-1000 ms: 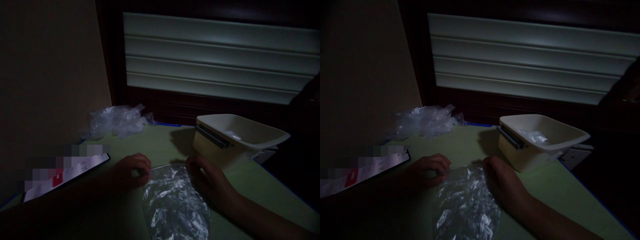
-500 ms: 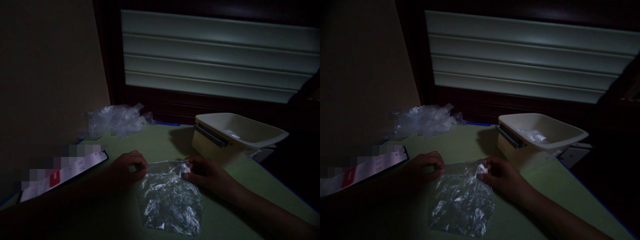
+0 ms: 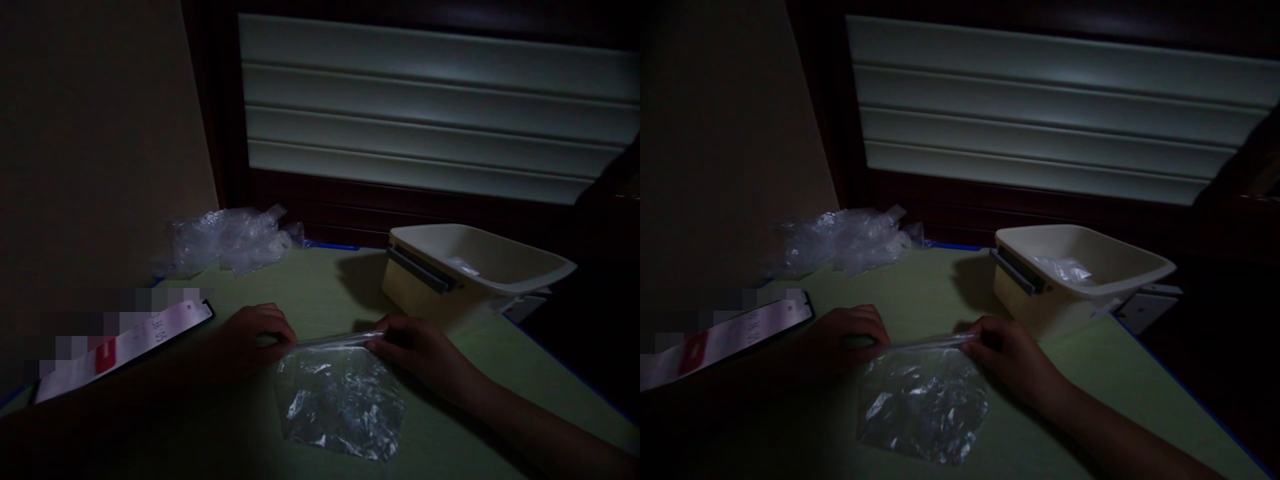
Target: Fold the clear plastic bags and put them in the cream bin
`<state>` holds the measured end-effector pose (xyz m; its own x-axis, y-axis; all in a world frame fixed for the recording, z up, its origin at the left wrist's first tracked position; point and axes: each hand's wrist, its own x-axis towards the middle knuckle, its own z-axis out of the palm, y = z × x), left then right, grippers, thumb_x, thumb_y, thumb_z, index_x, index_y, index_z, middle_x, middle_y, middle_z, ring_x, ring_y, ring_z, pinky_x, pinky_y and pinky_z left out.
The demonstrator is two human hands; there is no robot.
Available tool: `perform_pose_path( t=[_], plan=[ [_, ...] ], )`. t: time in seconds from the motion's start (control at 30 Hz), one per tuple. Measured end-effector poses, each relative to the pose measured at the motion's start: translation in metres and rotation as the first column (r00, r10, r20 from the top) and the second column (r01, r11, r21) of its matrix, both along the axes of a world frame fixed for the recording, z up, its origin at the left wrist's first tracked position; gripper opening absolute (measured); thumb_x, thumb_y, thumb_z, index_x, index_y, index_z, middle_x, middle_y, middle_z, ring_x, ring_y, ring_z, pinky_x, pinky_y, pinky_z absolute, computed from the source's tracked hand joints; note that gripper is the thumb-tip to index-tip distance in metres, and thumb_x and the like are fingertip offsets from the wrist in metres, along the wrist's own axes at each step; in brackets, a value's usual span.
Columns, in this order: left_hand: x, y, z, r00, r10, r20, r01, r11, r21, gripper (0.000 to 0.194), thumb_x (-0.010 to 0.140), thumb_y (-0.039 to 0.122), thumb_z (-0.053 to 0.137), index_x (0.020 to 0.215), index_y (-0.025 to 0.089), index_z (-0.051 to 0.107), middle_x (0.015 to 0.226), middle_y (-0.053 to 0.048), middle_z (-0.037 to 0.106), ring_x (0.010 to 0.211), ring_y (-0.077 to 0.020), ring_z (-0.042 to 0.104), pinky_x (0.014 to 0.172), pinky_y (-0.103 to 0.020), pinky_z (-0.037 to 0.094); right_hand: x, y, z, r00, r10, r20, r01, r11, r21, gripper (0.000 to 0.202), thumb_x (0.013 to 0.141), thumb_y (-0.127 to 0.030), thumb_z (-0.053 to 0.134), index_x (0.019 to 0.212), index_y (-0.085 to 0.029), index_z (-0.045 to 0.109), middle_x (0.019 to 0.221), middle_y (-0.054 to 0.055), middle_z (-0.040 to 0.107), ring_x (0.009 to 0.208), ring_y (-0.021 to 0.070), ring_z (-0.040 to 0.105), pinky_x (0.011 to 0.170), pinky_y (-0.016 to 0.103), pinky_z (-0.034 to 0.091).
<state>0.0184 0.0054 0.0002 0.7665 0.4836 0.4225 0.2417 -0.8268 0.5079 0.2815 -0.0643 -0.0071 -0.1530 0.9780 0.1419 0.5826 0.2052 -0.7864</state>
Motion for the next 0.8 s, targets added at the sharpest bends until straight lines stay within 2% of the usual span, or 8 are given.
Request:
perform_pose_path(
  t=[0.2,0.33,0.4,0.57,0.63,0.8],
  plan=[
    [-0.003,0.001,-0.001,0.998,-0.048,-0.036,0.050,0.997,0.060,0.014,0.079,0.011,0.048,0.076,0.015,0.061,0.072,-0.002,0.061,0.071,-0.0122,0.055,0.066,-0.022,0.042,0.002,-0.003,0.004,0.992,0.060,0.109,-0.065,0.997,0.038,0.011,0.079,-0.026,0.056,0.077,-0.017,0.063,0.068,0.002,0.064,0.060,0.0143,0.058,0.053,0.024,0.045],
    [-0.004,-0.002,0.002,0.996,-0.032,-0.078,0.035,0.998,0.042,0.015,0.080,0.014,0.047,0.078,0.015,0.061,0.075,-0.003,0.061,0.073,-0.0132,0.054,0.067,-0.024,0.042,0.001,-0.006,0.007,0.992,0.107,0.066,-0.107,0.994,-0.003,0.020,0.076,-0.020,0.060,0.095,-0.017,0.062,0.087,0.004,0.067,0.074,0.0166,0.061,0.064,0.027,0.049],
    [-0.004,-0.003,0.003,0.996,-0.019,-0.082,0.022,0.999,0.028,0.012,0.079,0.017,0.050,0.080,0.015,0.062,0.076,-0.003,0.060,0.074,-0.0139,0.053,0.067,-0.024,0.042,0.000,-0.007,0.006,0.991,0.109,0.077,-0.110,0.994,0.008,0.017,0.075,-0.019,0.060,0.092,-0.017,0.061,0.087,0.004,0.066,0.075,0.0166,0.061,0.065,0.027,0.049],
    [-0.005,-0.004,0.003,0.993,-0.052,-0.105,0.053,0.999,0.005,0.012,0.077,0.017,0.052,0.084,0.016,0.061,0.078,-0.002,0.058,0.077,-0.0148,0.052,0.069,-0.025,0.041,-0.001,-0.009,0.003,0.976,0.110,0.186,-0.132,0.985,0.112,0.005,0.078,-0.017,0.054,0.080,-0.017,0.059,0.073,0.002,0.060,0.065,0.0140,0.056,0.055,0.024,0.044],
    [-0.005,-0.005,0.001,0.990,-0.072,-0.125,0.074,0.997,0.011,0.010,0.078,0.015,0.052,0.083,0.017,0.060,0.078,-0.001,0.057,0.076,-0.0136,0.051,0.069,-0.024,0.040,-0.002,-0.011,0.005,0.954,0.142,0.263,-0.194,0.964,0.184,0.009,0.079,-0.013,0.051,0.075,-0.016,0.058,0.072,0.003,0.058,0.065,0.0139,0.055,0.055,0.024,0.043],
    [-0.004,-0.008,0.002,0.986,-0.093,-0.138,0.107,0.990,0.094,0.010,0.079,0.009,0.050,0.078,0.017,0.056,0.082,-0.001,0.056,0.079,-0.0132,0.050,0.075,-0.026,0.038,-0.003,-0.017,0.008,0.855,0.179,0.487,-0.371,0.867,0.333,0.021,0.084,-0.009,0.042,0.076,-0.016,0.060,0.073,0.006,0.057,0.067,0.0158,0.052,0.056,0.026,0.040]
  ],
)
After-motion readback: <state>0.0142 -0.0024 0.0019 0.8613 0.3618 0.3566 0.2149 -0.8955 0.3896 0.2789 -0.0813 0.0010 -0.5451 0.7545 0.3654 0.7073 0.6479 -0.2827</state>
